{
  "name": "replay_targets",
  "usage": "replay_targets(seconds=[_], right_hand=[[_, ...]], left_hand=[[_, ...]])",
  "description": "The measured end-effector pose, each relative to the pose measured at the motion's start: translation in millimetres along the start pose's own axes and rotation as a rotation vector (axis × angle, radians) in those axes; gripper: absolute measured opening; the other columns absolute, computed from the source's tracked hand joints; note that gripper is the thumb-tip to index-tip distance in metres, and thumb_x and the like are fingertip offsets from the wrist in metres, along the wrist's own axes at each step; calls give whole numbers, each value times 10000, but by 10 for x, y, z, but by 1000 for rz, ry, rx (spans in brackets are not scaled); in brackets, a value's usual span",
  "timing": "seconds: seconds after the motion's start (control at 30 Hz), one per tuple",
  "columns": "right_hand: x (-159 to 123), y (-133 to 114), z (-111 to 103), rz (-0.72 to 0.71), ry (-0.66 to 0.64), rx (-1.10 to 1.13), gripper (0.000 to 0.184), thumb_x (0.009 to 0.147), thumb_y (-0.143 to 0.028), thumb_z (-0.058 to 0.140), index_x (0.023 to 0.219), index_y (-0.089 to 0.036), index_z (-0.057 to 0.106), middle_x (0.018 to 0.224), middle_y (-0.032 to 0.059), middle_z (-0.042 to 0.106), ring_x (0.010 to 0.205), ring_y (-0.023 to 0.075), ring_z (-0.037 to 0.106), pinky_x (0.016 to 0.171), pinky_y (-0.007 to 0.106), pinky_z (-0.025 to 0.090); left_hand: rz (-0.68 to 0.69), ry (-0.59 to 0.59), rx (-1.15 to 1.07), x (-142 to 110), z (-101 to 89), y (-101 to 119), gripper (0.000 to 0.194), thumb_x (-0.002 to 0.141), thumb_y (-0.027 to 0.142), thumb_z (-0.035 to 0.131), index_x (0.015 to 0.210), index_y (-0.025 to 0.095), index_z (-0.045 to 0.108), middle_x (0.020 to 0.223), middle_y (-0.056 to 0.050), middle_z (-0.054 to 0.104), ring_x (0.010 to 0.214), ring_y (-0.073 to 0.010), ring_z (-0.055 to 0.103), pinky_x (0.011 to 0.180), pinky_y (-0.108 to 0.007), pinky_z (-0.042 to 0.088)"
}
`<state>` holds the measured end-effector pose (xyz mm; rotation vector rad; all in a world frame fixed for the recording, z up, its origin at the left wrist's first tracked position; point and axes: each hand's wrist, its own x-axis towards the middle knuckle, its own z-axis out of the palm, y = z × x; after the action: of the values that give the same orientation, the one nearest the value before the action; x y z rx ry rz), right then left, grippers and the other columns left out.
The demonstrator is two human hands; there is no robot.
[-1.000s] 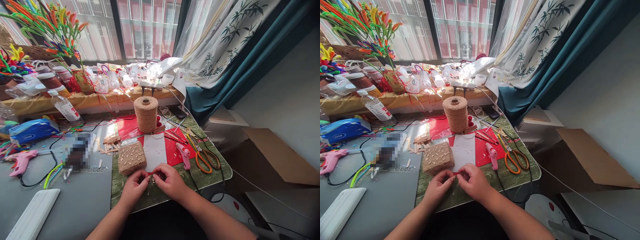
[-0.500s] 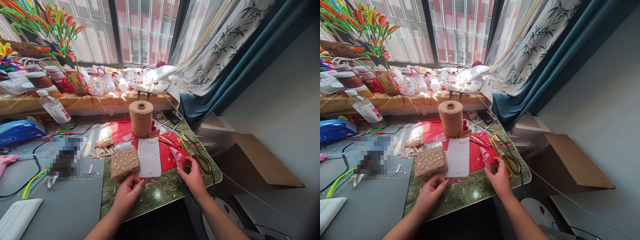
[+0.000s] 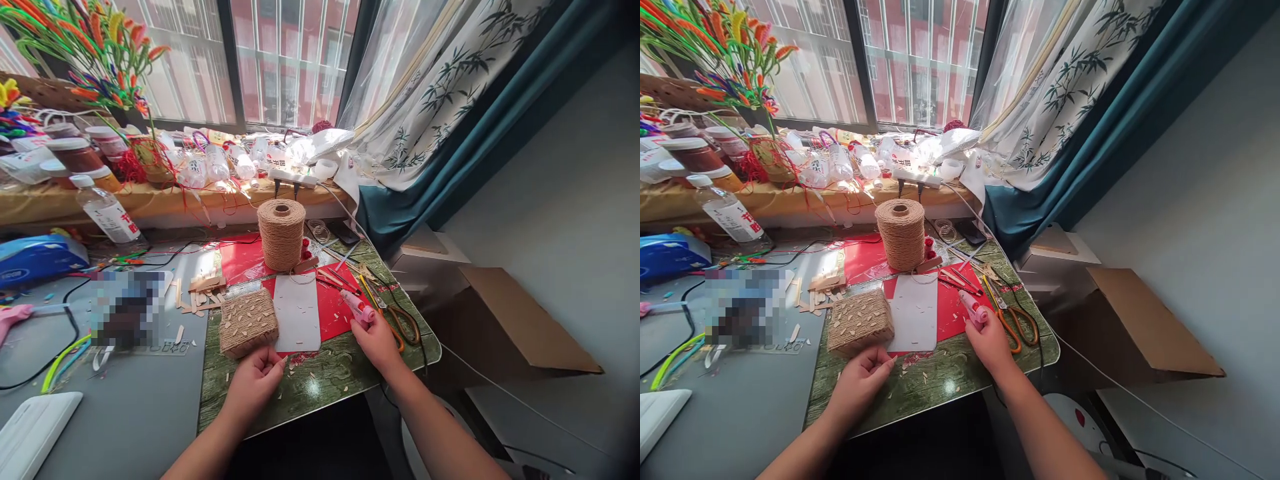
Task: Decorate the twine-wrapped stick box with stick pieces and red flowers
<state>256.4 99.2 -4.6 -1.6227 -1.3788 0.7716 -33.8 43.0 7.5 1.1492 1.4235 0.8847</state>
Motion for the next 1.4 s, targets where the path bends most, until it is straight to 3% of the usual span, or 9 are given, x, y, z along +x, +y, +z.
replay_targets(seconds=[0.1, 0.23, 0.33, 0.47, 0.67, 1.4], right_hand=[[-200, -76, 0, -36, -160, 171, 217, 848, -307, 648, 1032, -198, 682, 948, 66, 733, 821, 235, 653, 779, 354, 515], [-486, -204, 74, -122, -416, 168, 118, 853, -263, 667, 961, -218, 678, 858, 24, 675, 754, 203, 593, 721, 324, 486], [-595, -277, 163, -178, -480, 103, 57, 850, -220, 670, 891, -227, 631, 825, 4, 606, 747, 188, 549, 708, 305, 454], [-603, -327, 223, -275, -550, 42, 110, 855, -186, 655, 823, -237, 562, 817, 3, 578, 750, 190, 545, 713, 307, 433], [-584, -300, 258, -347, -566, 31, 139, 861, -167, 630, 801, -239, 528, 793, -1, 565, 729, 186, 533, 697, 304, 414], [-636, -215, 370, -314, -513, -13, 261, 913, -252, 636, 722, -233, 460, 698, -24, 508, 655, 159, 483, 644, 288, 367]], left_hand=[[-8, 27, 30, 21, 12, 7, 336, 735, 516, 704, 682, 203, 595, 575, 40, 490, 538, -134, 435, 545, -239, 326], [-11, 49, 96, 44, 38, 35, 315, 751, 502, 677, 672, 211, 583, 583, 34, 501, 560, -150, 464, 563, -249, 346], [1, 32, 129, 49, 55, 41, 304, 789, 488, 650, 682, 213, 574, 604, 26, 520, 587, -161, 487, 583, -258, 355], [16, 27, 149, 61, 66, 8, 329, 825, 507, 630, 690, 215, 562, 618, 20, 532, 607, -170, 498, 592, -265, 361], [32, 50, 197, 84, 58, -15, 308, 849, 491, 603, 715, 217, 559, 633, 18, 547, 625, -178, 513, 611, -272, 364], [63, 53, 225, 63, 73, -85, 326, 888, 498, 582, 754, 201, 589, 653, 19, 546, 628, -169, 507, 606, -266, 371]])
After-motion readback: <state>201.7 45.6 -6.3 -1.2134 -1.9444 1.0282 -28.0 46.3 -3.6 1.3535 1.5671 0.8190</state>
